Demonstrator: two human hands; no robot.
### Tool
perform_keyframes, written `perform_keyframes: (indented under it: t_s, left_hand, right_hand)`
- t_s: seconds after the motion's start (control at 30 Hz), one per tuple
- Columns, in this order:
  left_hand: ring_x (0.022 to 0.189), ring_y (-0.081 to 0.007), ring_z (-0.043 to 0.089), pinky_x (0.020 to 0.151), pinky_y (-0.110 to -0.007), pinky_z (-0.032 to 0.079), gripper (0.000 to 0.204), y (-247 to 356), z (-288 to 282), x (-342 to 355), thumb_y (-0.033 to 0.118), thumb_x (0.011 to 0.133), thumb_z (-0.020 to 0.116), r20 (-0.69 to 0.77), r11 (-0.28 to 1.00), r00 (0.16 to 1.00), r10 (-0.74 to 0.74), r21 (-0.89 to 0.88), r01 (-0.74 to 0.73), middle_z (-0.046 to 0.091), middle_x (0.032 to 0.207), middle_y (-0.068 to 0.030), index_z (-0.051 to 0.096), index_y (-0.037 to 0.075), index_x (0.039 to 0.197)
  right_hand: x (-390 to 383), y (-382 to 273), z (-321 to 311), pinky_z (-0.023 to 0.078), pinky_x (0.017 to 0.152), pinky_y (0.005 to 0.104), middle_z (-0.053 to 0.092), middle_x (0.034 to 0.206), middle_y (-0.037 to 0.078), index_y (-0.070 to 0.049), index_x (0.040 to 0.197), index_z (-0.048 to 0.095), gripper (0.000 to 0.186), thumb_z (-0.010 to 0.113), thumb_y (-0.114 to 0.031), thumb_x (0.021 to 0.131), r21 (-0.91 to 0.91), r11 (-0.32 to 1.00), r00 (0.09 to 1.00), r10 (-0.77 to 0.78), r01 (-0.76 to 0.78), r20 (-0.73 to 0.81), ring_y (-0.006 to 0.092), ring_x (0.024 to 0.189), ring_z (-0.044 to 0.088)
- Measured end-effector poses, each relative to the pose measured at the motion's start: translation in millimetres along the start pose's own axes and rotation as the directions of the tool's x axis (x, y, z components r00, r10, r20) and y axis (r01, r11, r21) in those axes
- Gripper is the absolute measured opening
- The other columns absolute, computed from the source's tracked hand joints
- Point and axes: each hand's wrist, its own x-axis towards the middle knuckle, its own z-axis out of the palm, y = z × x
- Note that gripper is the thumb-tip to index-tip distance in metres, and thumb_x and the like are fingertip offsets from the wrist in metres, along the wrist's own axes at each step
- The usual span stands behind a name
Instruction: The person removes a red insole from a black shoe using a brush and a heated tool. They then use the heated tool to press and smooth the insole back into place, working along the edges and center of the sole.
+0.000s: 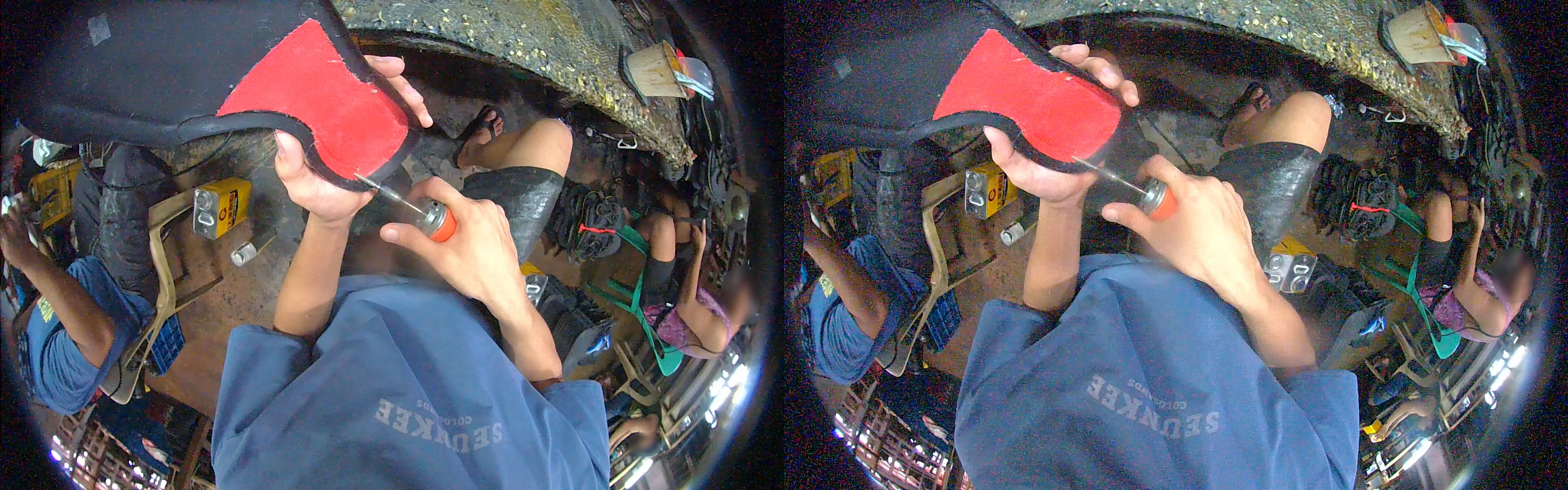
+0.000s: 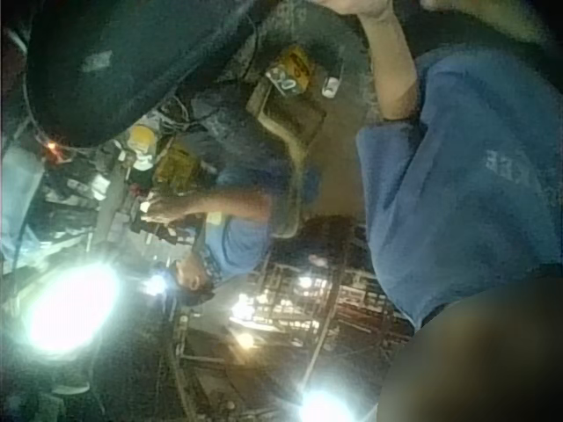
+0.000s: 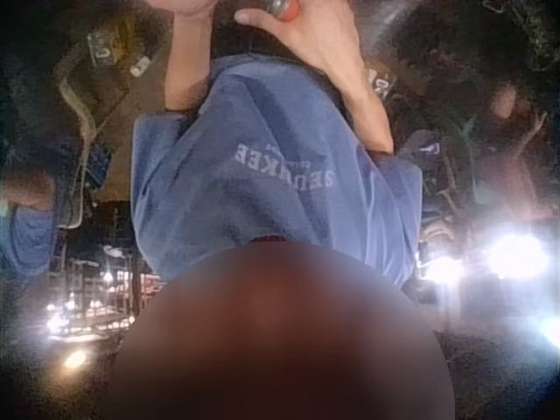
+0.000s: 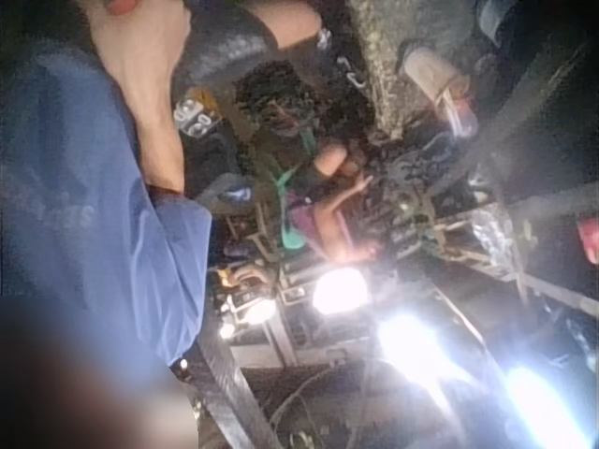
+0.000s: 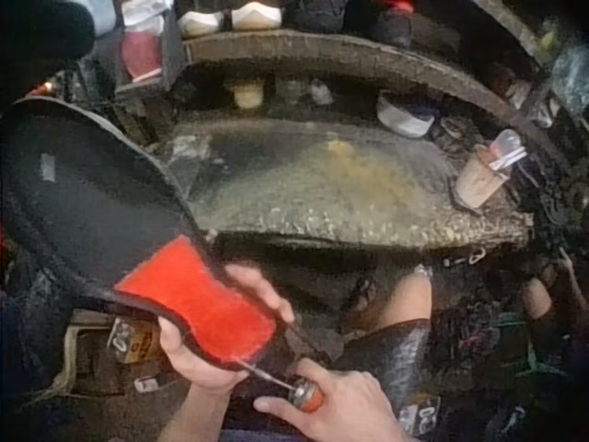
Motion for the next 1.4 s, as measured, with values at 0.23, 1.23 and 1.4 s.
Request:
perform_keyframes:
  t_s: [0.23,1.23,1.4]
  left_hand:
    - [0.117,-0.0349,0.068,0.097,-0.052,0.057,0.11,-6.2,2.9,-1.9,0.086,0.095,0.049,-0.048,0.999,0.998,-0.031,-0.033,0.03,0.064,0.139,-0.0254,0.049,-0.009,0.15]
    - [0.118,-0.0365,0.069,0.101,-0.054,0.057,0.107,-6.8,-4.7,-8.4,0.083,0.098,0.05,-0.12,0.995,0.988,-0.1,-0.029,0.097,0.063,0.143,-0.026,0.046,-0.008,0.155]
    - [0.12,-0.0345,0.069,0.103,-0.054,0.058,0.089,-2.0,-17.7,-5.8,0.072,0.108,0.041,-0.255,0.985,0.96,-0.113,0.098,0.142,0.062,0.15,-0.0222,0.045,-0.001,0.159]
  right_hand:
    - [0.9,0.8,2.2,0.06,0.083,0.0465,0.078,0.085,0.018,-0.01,0.115,0.075,0.057,0.091,-0.055,0.085,0.035,0.998,0.997,-0.049,0.051,-0.067,0.0398,0.085,0.079]
    - [1.6,5.6,2.7,0.062,0.081,0.0516,0.078,0.084,0.022,-0.014,0.115,0.075,0.058,0.088,-0.063,0.085,0.093,0.991,0.993,-0.084,0.091,-0.078,0.0439,0.088,0.079]
    - [25.2,19.9,14.0,0.056,0.062,0.0361,0.074,0.078,0.008,-0.011,0.108,0.074,0.046,0.089,-0.052,0.092,0.509,0.859,0.997,-0.034,0.061,-0.063,0.0214,0.067,0.073]
